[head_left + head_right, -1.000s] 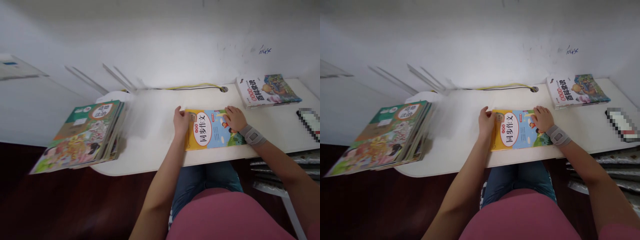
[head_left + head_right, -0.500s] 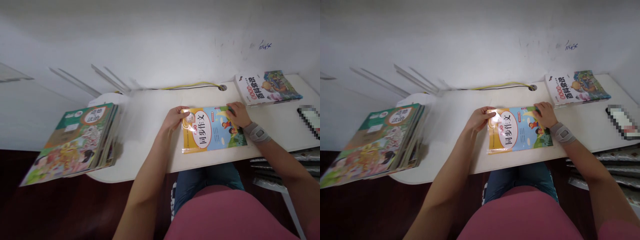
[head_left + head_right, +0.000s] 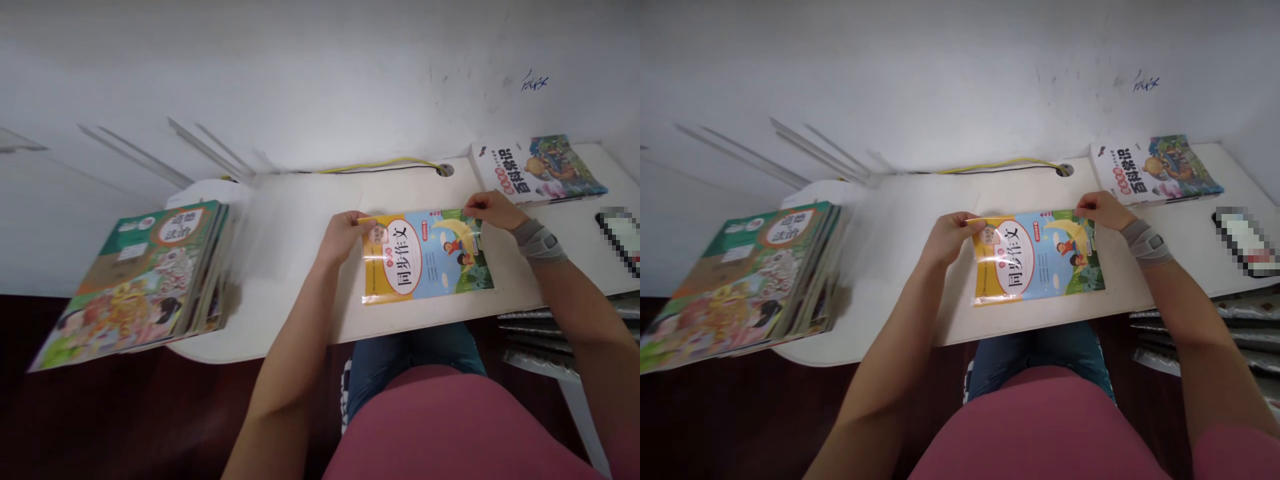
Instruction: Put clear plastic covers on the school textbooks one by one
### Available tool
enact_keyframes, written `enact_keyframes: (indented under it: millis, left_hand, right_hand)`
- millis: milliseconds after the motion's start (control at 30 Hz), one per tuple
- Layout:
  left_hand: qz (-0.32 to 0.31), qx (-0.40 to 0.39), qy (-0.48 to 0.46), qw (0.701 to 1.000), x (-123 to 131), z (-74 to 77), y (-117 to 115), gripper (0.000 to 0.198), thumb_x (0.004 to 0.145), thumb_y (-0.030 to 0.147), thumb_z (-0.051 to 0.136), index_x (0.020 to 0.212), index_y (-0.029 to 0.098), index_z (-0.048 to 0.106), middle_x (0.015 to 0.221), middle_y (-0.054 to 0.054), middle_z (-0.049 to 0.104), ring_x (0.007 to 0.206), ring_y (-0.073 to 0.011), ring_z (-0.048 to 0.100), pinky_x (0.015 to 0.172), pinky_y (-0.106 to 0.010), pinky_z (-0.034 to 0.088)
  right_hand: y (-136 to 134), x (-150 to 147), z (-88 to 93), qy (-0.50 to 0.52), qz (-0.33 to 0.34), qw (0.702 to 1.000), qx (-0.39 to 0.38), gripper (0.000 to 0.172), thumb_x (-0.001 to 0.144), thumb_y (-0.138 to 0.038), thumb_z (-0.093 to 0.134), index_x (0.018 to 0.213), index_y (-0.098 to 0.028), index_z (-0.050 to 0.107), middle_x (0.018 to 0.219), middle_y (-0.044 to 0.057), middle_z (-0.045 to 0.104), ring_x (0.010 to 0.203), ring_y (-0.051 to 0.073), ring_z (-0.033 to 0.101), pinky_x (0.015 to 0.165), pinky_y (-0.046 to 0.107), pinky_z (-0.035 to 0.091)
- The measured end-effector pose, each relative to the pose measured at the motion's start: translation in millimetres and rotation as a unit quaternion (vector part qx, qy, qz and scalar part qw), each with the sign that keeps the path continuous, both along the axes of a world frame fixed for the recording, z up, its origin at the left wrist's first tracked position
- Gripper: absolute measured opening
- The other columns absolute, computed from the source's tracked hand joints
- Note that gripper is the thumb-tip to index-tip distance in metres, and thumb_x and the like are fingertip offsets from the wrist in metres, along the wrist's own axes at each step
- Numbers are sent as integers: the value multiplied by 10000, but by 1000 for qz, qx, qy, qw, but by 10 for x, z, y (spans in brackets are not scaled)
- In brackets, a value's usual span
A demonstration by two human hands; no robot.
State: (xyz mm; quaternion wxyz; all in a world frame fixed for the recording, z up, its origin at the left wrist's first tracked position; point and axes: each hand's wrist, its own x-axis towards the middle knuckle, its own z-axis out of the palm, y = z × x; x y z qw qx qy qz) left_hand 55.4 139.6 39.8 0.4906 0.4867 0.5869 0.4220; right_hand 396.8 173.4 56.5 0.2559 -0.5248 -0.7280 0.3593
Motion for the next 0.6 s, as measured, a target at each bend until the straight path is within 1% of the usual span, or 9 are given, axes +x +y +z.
enact_keyframes:
  millis: [67,133,167,233,300,367,400,500,600]
  left_hand:
    - [-17,-41,-41,998,-13,-33,52,230,590,325,755,669,154,623,587,-7,626,545,-125,567,567,-269,456]
    - [-33,-76,-52,995,-38,-42,126,245,595,336,753,655,160,593,592,-16,626,550,-135,579,576,-280,471]
    - [-47,-86,-32,995,-55,-29,170,244,601,337,750,663,162,592,614,-25,637,571,-145,593,591,-288,480]
    - [-96,-82,55,991,-75,40,271,233,616,333,742,725,163,626,713,-55,678,661,-174,628,645,-306,496]
    - [-142,-21,182,973,-37,149,374,255,640,333,721,832,172,678,890,-83,707,814,-208,644,737,-324,497]
    - [-180,66,286,939,99,255,456,273,694,340,666,917,189,709,1041,-85,697,948,-227,626,836,-332,473]
    - [-201,101,320,920,202,293,483,266,727,339,626,930,193,718,1061,-78,696,968,-225,619,861,-326,459]
    - [-286,135,356,880,566,320,511,251,785,308,527,873,183,726,905,-52,714,839,-196,622,810,-292,452]
    - [-320,124,344,874,817,265,501,224,768,279,512,756,164,703,704,-32,661,671,-166,569,681,-272,438]
  right_hand:
    - [44,-6,2,29,-8,999,-27,370,649,-539,713,635,-178,630,543,-21,537,516,91,434,493,248,325]
    - [80,-19,-23,55,-20,996,-62,382,635,-541,729,606,-177,619,495,-34,500,471,76,397,445,234,283]
    - [95,-28,-42,66,-23,994,-80,386,624,-538,741,592,-175,613,478,-39,490,454,70,385,429,228,268]
    - [120,-52,-80,85,-25,990,-109,385,607,-521,764,570,-174,601,463,-44,494,441,63,387,418,216,273]
    - [135,-76,-111,98,-21,987,-128,373,601,-498,776,558,-174,595,471,-44,517,449,62,411,434,211,309]
    - [139,-87,-127,109,-19,984,-136,358,600,-479,776,551,-176,592,479,-45,530,461,65,429,458,213,335]
    - [138,-85,-131,113,-19,984,-138,351,597,-473,775,550,-176,593,481,-45,533,465,66,433,467,215,341]
    - [131,-40,-119,113,-21,985,-127,338,603,-472,759,561,-175,601,487,-43,537,473,72,430,481,224,344]
    - [130,13,-65,35,-17,995,-89,338,677,-492,694,590,-173,623,506,-27,553,495,91,446,502,241,349]
